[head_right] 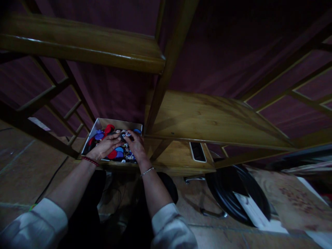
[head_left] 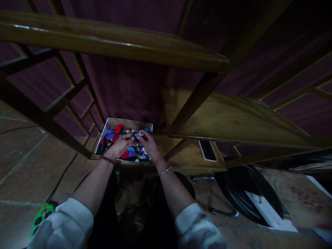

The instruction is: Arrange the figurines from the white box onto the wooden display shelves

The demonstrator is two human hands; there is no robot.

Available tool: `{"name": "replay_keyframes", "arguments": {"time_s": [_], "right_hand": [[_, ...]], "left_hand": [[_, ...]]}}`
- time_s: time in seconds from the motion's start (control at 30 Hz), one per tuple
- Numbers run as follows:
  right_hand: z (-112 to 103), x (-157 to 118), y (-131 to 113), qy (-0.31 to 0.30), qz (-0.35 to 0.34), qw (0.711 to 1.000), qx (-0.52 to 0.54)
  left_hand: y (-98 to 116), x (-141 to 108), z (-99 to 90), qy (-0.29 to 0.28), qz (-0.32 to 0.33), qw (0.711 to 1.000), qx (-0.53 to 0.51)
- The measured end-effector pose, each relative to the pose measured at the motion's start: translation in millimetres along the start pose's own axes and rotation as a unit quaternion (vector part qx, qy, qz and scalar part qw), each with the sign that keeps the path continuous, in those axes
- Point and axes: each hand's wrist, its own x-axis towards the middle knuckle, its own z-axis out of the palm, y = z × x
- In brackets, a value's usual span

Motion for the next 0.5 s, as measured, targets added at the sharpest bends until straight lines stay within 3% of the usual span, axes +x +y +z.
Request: {"name": "replay_keyframes", "arguments": {"time_s": [0.5], "right_hand": [[-1.6,-2.0,-3.0,0.002,-0.027,0.999,-0.022]], "left_hand": [[-2.5,-2.4,0.7,-0.015,0.012,1.0,0.017]]}}
